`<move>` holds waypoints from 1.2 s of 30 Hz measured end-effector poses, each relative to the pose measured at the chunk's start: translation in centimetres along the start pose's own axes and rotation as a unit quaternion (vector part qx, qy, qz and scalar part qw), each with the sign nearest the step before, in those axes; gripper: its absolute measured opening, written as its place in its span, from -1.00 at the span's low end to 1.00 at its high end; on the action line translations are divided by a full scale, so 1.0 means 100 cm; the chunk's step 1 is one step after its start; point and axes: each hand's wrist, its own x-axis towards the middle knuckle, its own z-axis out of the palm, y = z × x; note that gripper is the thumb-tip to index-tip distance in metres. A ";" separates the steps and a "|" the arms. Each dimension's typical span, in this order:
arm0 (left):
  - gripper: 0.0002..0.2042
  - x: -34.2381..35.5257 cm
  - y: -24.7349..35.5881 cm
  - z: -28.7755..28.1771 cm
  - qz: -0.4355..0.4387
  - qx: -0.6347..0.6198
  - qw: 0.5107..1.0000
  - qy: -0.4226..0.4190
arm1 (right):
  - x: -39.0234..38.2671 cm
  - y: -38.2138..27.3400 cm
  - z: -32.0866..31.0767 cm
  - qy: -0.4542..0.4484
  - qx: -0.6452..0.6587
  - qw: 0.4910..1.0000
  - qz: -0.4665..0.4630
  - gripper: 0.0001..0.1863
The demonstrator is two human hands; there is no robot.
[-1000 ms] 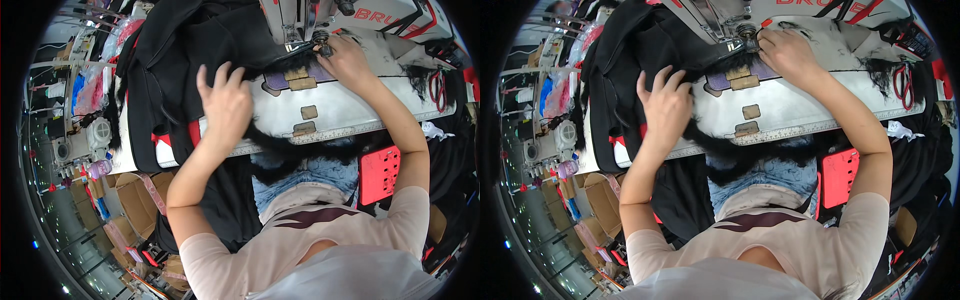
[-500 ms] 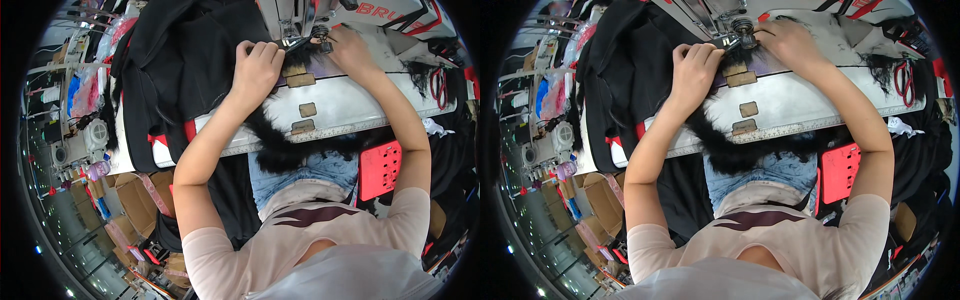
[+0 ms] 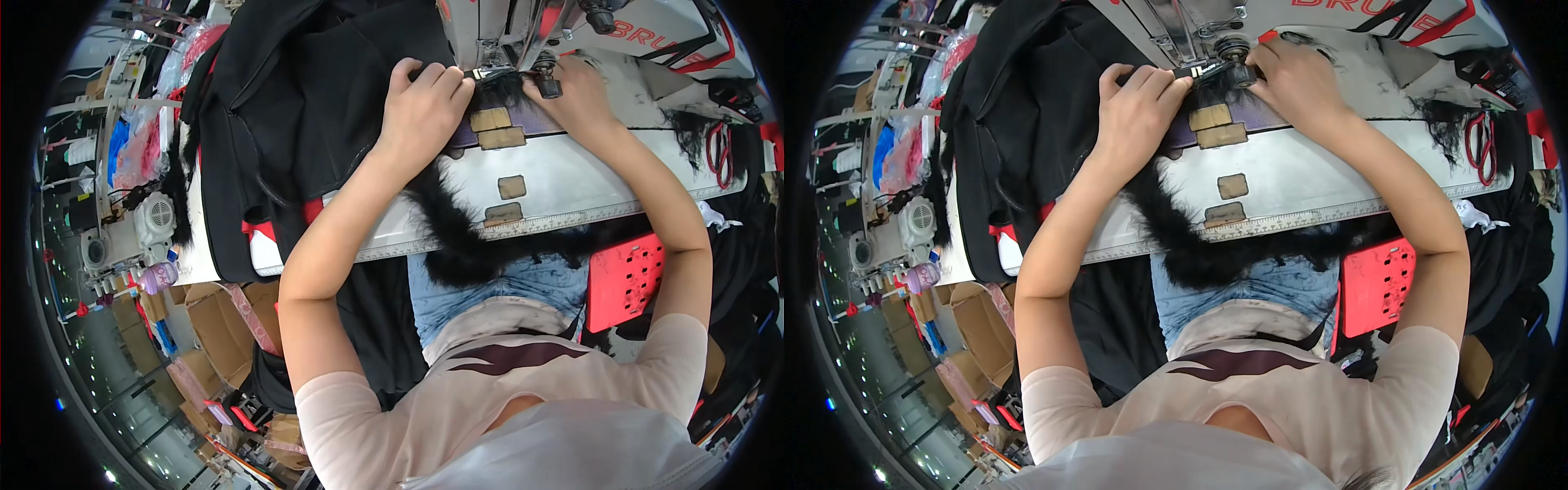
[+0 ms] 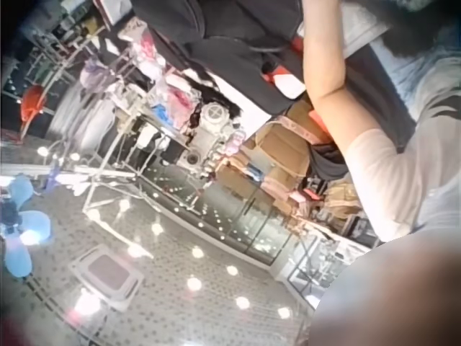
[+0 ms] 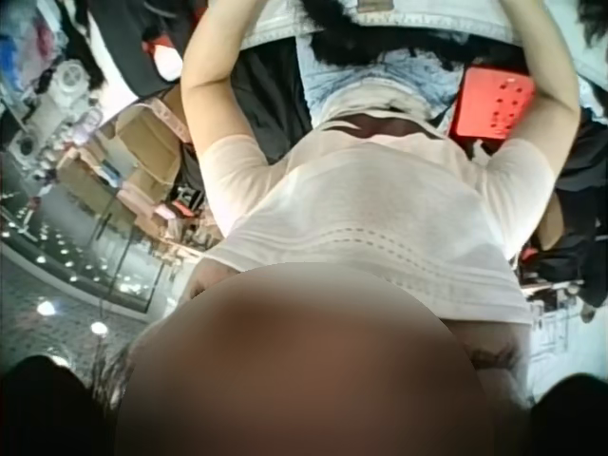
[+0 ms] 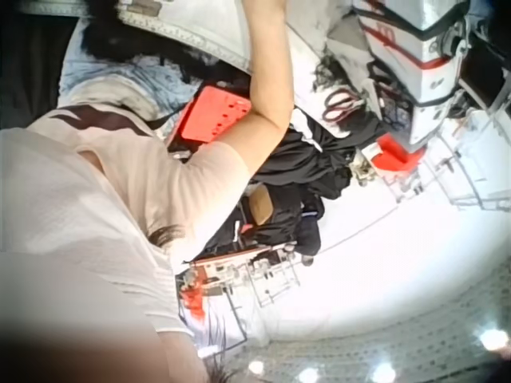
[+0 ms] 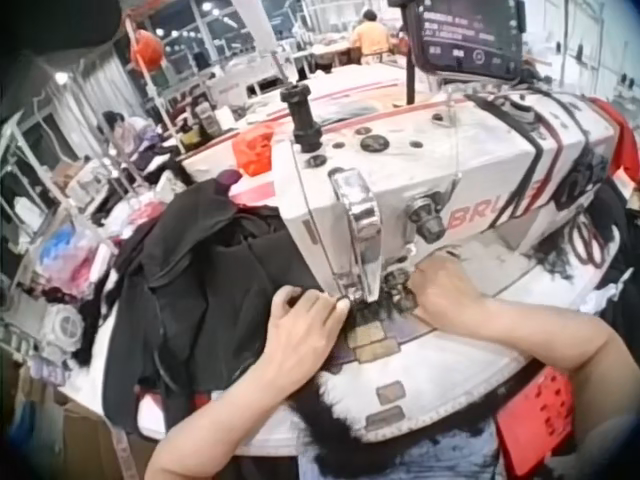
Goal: Sewing a black fur trim onto a piece of black fabric using an industrial sewing machine.
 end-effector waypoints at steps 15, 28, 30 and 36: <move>-0.80 0.001 -0.018 0.008 0.018 0.001 1.000 -0.003 | 0.001 -0.006 0.005 -0.005 0.017 0.997 0.074 -0.71; -0.88 0.005 -0.014 0.017 0.032 0.010 0.999 0.042 | 0.000 -0.003 0.001 0.006 0.052 0.995 0.087 -0.68; -0.90 0.003 -0.014 0.016 -0.007 -0.018 1.000 0.016 | 0.004 -0.007 -0.002 -0.003 0.049 0.995 0.092 -0.63; -0.94 0.006 -0.008 0.020 -0.037 -0.040 0.998 0.036 | 0.007 -0.004 -0.002 -0.005 0.051 0.991 0.120 -0.42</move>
